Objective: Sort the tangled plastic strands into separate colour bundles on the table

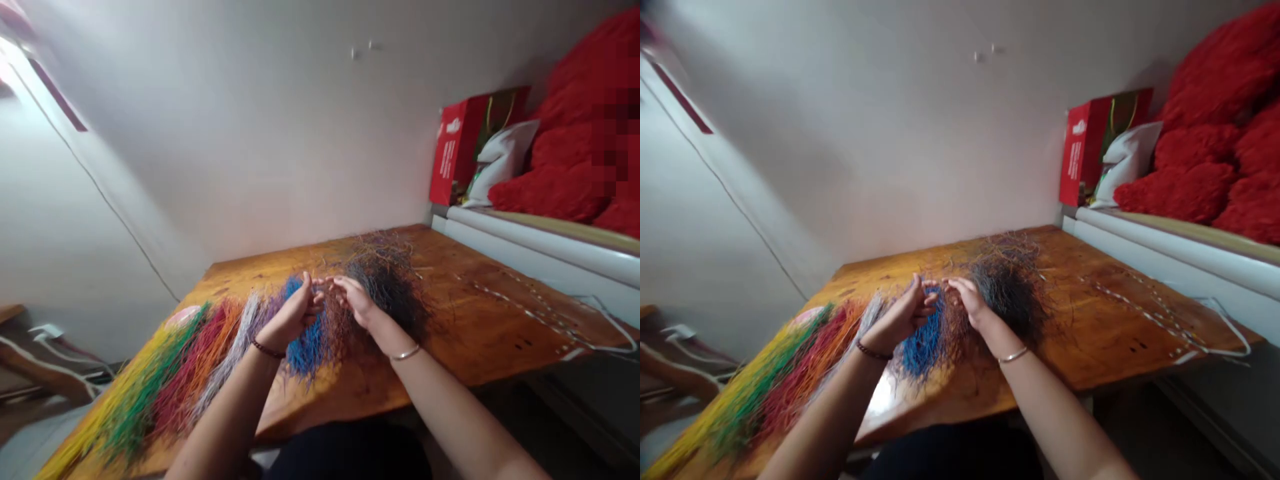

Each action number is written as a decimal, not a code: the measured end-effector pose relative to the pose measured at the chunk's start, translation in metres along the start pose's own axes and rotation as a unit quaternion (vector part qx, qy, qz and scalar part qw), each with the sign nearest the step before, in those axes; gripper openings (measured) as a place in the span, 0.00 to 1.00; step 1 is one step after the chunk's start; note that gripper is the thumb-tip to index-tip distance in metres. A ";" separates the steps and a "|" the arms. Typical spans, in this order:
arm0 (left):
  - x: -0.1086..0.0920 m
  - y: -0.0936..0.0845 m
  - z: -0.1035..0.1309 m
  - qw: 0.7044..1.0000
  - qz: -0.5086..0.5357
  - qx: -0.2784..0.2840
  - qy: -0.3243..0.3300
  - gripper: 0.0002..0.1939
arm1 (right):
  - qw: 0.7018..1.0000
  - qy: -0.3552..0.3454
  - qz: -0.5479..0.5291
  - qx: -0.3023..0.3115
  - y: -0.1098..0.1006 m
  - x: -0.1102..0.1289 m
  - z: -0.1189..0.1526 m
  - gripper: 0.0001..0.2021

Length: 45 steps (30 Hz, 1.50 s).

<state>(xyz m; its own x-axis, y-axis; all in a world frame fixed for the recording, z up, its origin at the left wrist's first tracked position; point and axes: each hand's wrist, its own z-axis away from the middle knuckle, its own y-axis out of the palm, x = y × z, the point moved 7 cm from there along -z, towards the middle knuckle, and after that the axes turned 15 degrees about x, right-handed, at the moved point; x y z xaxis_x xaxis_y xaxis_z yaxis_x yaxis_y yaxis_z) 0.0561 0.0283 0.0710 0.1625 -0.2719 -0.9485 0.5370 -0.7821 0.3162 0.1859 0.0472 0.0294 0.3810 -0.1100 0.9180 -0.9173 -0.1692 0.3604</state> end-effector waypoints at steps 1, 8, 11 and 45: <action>0.007 -0.009 -0.011 1.000 0.015 -0.007 0.011 0.27 | 1.000 -0.009 0.019 0.006 0.003 0.001 0.000 0.15; 0.045 -0.038 -0.033 0.997 0.044 0.034 0.058 0.21 | 0.996 -0.027 0.081 -0.005 0.015 -0.009 0.001 0.17; 0.050 -0.037 -0.030 0.996 0.058 0.031 0.051 0.22 | 0.993 -0.033 0.112 -0.006 0.026 -0.014 0.002 0.17; 0.044 -0.003 -0.022 0.998 0.003 0.005 0.068 0.23 | 0.663 -0.282 0.691 0.065 0.037 0.024 0.046 0.25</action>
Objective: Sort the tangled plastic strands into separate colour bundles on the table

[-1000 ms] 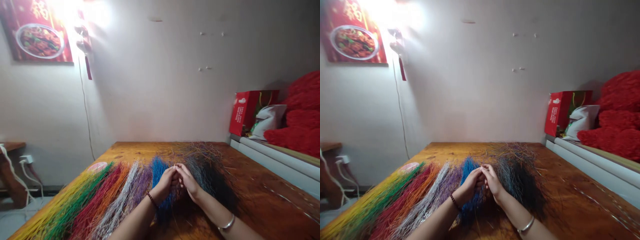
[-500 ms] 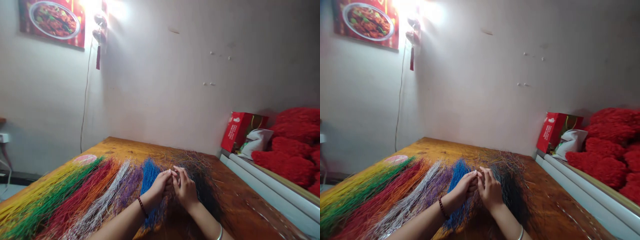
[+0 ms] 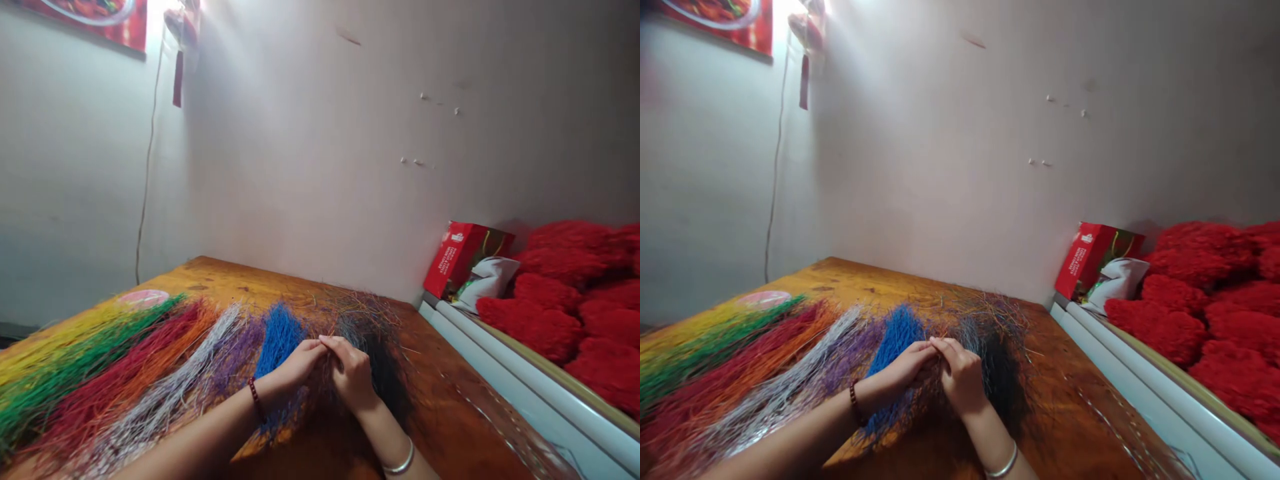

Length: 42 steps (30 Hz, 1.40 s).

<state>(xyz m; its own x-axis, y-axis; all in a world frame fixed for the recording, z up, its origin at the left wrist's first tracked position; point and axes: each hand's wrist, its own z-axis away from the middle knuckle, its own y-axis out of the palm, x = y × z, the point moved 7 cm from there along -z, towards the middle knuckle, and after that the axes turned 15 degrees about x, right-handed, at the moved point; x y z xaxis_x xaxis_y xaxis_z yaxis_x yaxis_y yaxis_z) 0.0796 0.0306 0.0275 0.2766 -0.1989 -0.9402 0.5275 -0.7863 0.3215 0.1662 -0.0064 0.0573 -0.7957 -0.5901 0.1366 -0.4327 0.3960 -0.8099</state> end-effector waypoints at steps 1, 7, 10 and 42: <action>0.001 0.000 0.000 1.000 -0.006 0.002 -0.008 0.23 | 1.000 0.002 -0.008 -0.004 0.000 -0.001 0.000 0.26; -0.001 0.000 0.001 0.999 -0.035 -0.003 -0.027 0.22 | 0.999 -0.036 -0.004 0.033 0.002 0.004 -0.002 0.28; -0.004 0.007 0.003 0.999 -0.043 0.005 -0.022 0.18 | 0.997 -0.041 -0.011 0.061 0.003 0.005 -0.003 0.29; 0.008 -0.005 0.000 0.995 0.023 0.078 -0.061 0.16 | 0.999 0.016 0.022 -0.038 -0.005 -0.006 0.001 0.15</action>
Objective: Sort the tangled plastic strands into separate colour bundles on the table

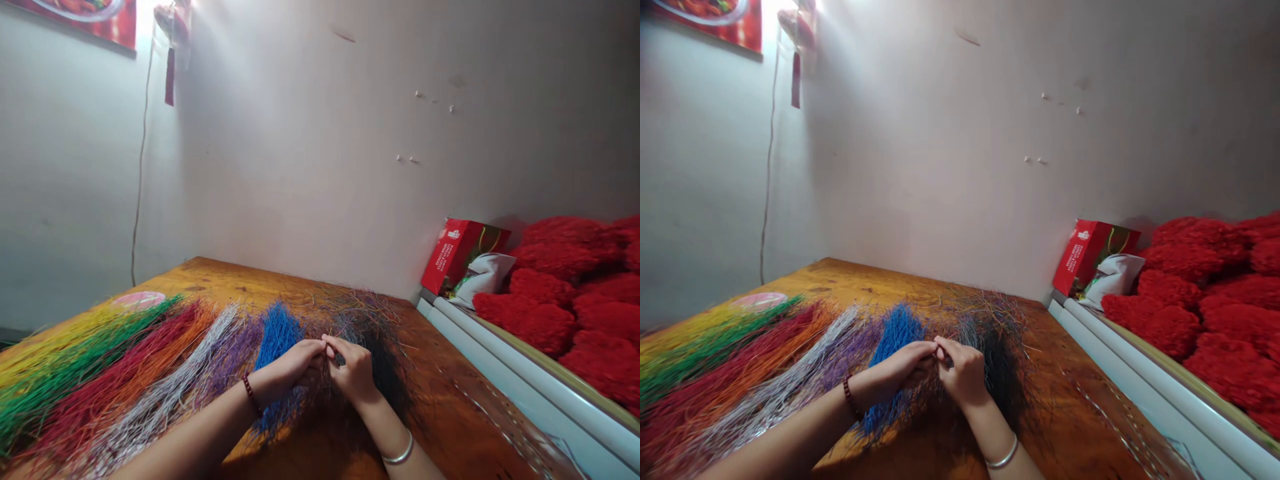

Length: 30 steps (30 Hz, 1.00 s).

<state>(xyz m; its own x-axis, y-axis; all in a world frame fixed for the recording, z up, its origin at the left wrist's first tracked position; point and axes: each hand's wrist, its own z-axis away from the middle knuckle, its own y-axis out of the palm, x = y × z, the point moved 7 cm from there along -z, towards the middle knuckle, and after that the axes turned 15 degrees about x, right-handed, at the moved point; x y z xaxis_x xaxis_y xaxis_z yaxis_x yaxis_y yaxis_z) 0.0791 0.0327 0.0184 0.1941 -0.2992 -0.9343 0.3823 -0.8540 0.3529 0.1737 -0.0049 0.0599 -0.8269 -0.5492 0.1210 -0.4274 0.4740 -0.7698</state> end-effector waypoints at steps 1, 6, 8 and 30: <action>-0.001 -0.001 0.000 1.000 -0.005 -0.005 0.000 0.16 | 1.000 -0.001 0.003 -0.006 -0.001 0.000 0.000 0.15; -0.004 -0.002 0.002 0.999 -0.040 -0.033 -0.002 0.20 | 1.000 0.003 0.004 -0.025 -0.005 -0.002 0.001 0.14; -0.006 -0.001 0.003 0.998 -0.050 -0.039 -0.001 0.20 | 0.999 0.008 0.002 -0.031 -0.008 -0.003 0.001 0.14; -0.007 -0.004 0.000 0.992 -0.098 -0.079 0.021 0.22 | 0.879 0.212 -0.423 -0.067 0.007 -0.040 0.001 0.16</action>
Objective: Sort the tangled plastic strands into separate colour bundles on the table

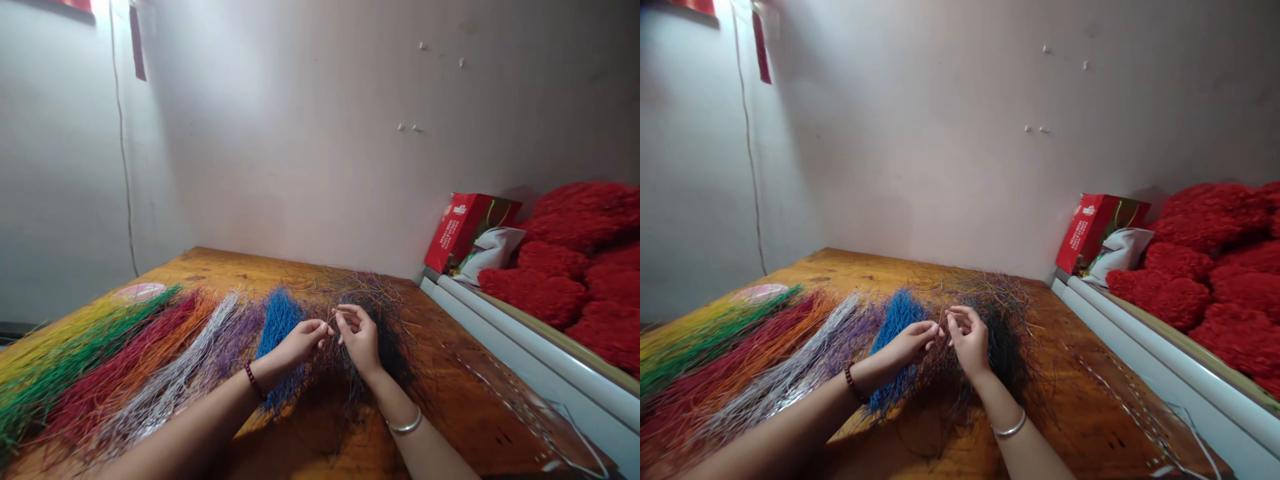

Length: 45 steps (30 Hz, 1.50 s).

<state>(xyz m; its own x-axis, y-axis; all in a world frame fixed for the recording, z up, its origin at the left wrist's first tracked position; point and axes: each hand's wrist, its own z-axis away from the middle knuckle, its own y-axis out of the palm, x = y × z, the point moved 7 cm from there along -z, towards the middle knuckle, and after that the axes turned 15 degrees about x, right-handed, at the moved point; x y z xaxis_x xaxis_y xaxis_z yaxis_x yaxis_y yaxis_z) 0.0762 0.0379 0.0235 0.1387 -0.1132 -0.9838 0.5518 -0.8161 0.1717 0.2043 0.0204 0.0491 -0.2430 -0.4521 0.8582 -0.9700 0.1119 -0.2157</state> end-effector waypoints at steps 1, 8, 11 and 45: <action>0.001 -0.001 0.000 1.000 -0.002 -0.009 0.000 0.21 | 0.999 0.007 -0.037 -0.007 -0.002 -0.003 -0.001 0.18; 0.002 -0.010 -0.001 0.998 -0.024 -0.045 0.025 0.20 | 0.993 0.047 -0.108 0.006 -0.008 -0.010 -0.008 0.22; 0.001 -0.012 -0.001 0.997 -0.048 -0.051 0.025 0.21 | 0.993 0.065 -0.094 0.025 -0.005 -0.010 -0.009 0.20; -0.031 -0.063 0.030 0.941 0.032 -0.295 0.164 0.13 | 0.994 0.023 -0.106 -0.009 -0.089 0.020 -0.005 0.19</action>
<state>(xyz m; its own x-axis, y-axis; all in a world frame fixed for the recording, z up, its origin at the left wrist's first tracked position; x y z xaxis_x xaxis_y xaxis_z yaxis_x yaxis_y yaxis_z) 0.0128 0.0758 0.0418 0.3806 0.1088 -0.9183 0.8806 -0.3457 0.3240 0.2855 0.0060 0.0880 -0.0331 -0.4264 0.9039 -0.9992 0.0343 -0.0204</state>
